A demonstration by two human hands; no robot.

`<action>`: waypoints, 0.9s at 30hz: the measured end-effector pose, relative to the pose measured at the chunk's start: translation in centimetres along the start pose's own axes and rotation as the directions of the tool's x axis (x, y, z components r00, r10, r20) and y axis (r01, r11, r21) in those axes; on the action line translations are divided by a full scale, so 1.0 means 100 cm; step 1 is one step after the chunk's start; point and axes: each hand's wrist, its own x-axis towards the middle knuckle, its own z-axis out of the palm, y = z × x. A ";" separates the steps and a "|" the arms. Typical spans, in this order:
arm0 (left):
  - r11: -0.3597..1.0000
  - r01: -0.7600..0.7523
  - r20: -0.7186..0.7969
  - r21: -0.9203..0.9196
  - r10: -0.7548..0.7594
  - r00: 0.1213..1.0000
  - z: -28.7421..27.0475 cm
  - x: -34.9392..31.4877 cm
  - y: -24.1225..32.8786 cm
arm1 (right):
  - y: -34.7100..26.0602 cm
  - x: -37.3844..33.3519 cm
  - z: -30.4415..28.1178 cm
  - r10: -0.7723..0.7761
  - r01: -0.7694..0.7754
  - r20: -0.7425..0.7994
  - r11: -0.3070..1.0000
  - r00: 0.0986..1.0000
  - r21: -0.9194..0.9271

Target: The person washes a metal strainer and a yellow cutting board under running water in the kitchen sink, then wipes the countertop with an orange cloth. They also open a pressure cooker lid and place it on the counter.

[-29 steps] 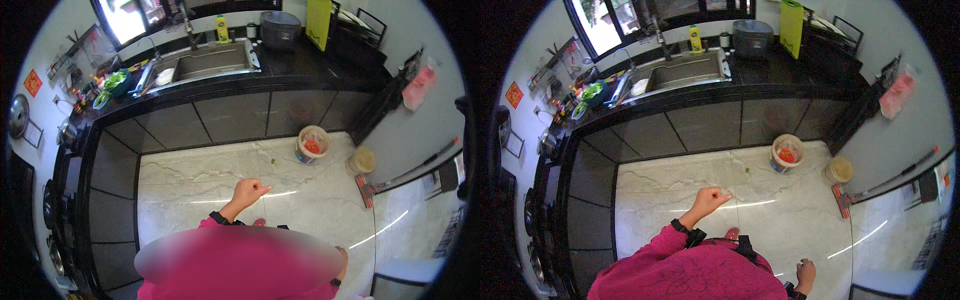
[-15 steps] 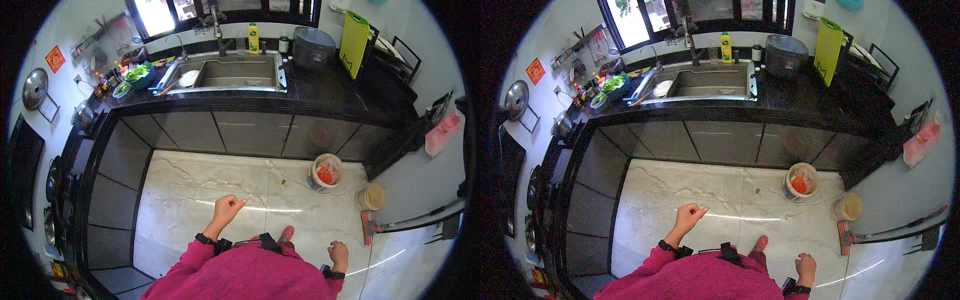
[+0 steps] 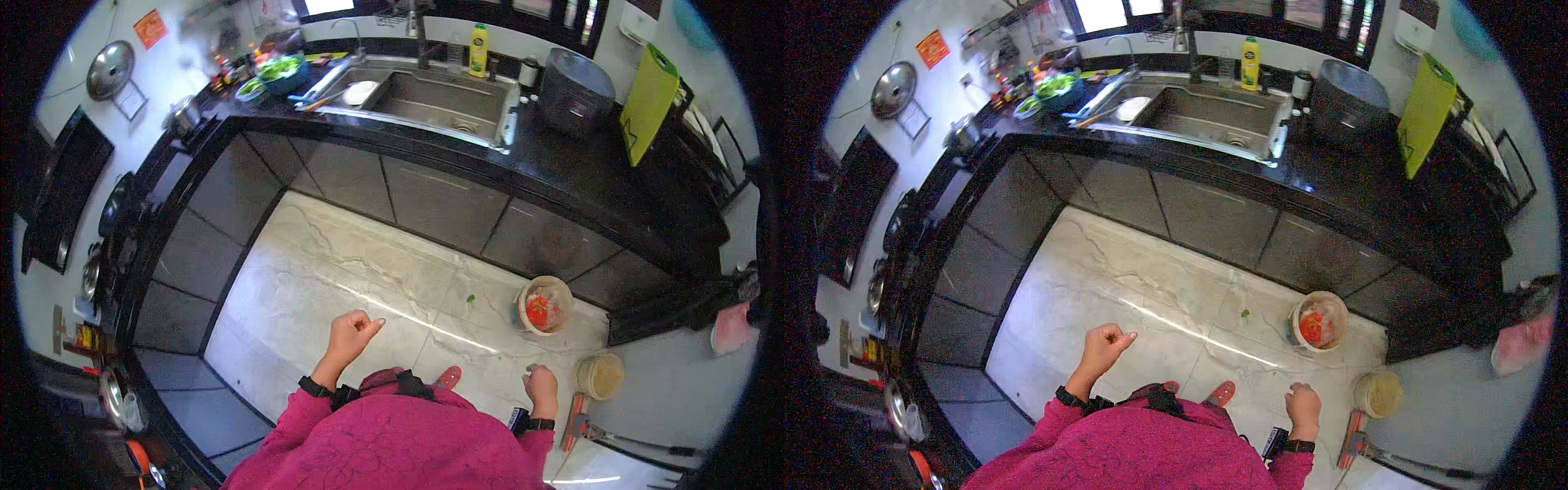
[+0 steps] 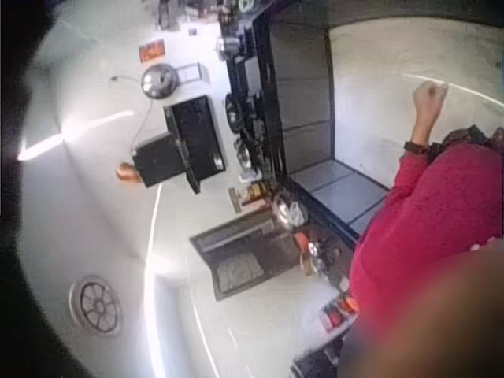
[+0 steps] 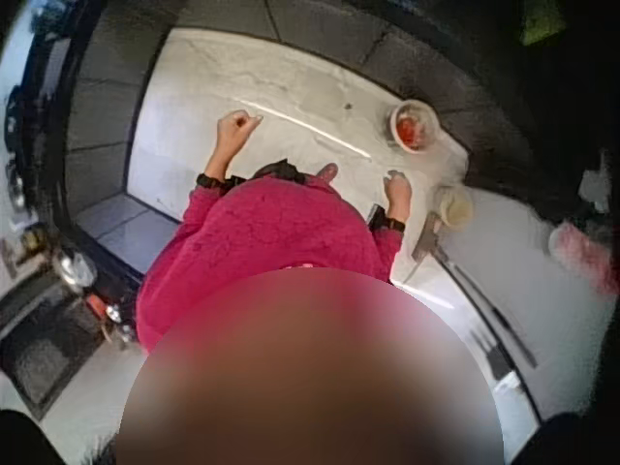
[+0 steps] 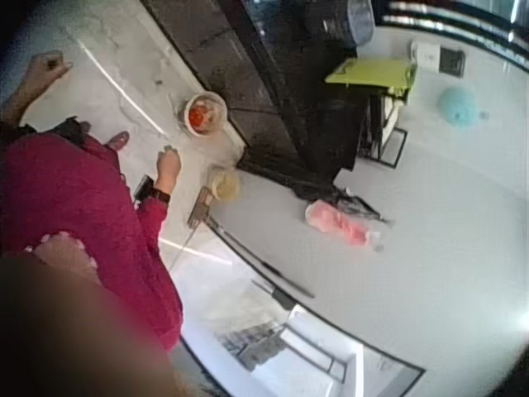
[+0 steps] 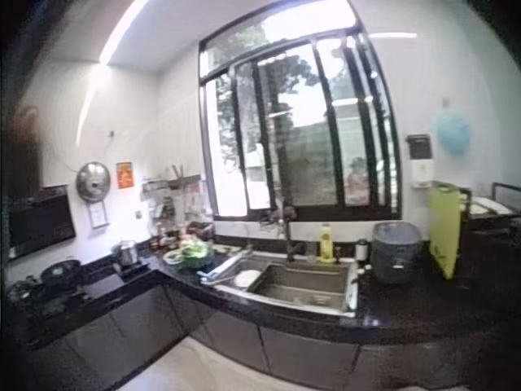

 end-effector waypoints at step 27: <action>0.868 0.375 -0.576 -0.324 -0.496 0.650 -0.237 -0.006 -0.211 | -0.364 0.204 0.029 -0.559 0.609 0.253 0.767 0.789 -0.202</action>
